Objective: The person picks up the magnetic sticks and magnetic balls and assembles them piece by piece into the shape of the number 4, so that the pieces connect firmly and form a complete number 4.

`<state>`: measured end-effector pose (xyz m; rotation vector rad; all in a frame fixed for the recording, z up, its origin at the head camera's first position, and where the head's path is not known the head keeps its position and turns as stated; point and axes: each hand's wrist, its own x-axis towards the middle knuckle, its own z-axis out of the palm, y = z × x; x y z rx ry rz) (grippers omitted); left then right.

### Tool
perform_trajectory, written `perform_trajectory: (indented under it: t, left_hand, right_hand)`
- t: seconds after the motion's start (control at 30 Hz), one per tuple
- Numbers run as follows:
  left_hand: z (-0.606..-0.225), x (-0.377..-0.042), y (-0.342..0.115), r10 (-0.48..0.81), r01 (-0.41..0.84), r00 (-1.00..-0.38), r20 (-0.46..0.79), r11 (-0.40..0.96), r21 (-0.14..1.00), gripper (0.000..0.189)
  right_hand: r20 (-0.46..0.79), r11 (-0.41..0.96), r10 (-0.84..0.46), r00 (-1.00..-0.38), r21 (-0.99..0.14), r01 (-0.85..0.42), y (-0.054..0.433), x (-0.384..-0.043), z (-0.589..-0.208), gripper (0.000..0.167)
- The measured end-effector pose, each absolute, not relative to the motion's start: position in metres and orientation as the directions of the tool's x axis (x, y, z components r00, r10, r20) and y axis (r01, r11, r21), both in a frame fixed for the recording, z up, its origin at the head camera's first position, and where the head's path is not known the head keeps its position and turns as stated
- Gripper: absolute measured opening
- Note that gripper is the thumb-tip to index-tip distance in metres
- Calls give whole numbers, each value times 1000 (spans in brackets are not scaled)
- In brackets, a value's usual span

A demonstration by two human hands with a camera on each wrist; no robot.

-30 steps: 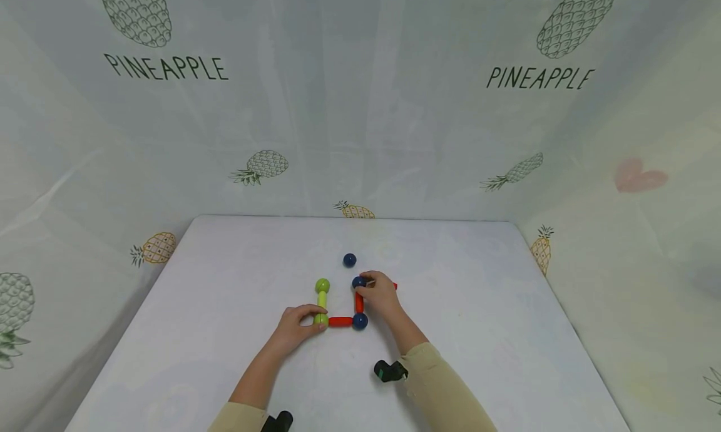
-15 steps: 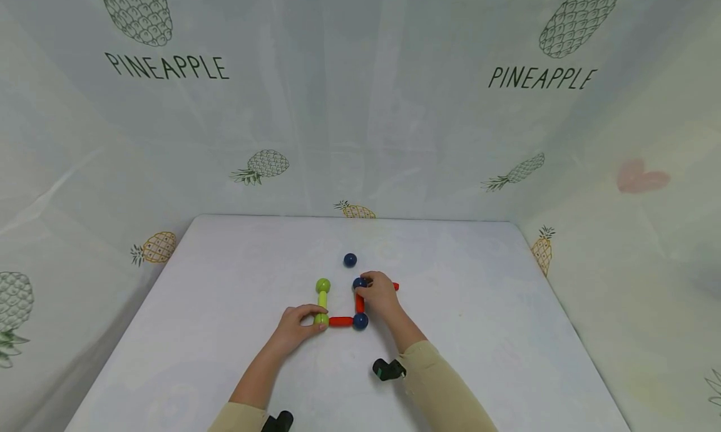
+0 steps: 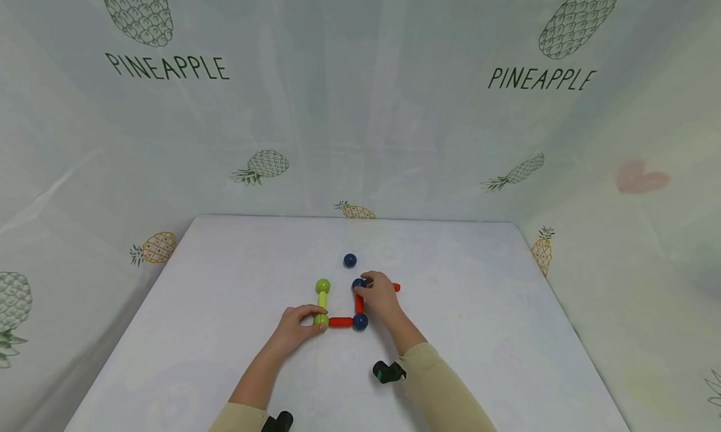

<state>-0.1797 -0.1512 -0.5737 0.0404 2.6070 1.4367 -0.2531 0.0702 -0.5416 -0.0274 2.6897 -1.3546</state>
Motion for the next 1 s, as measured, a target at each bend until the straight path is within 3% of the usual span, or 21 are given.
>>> perform_trajectory:
  t: [0.67, 1.0]
  left_hand:
    - [-571, -179, -150, 117, -44, -986, -122, 523, 852, 24]
    - [-571, -178, -150, 114, -54, -985, -130, 515, 856, 26]
  right_hand:
    - [52, 600, 43, -998, -800, -16, 88, -242, -536, 26]
    - [127, 668, 90, -988, -744, -34, 98, -244, -545, 21]
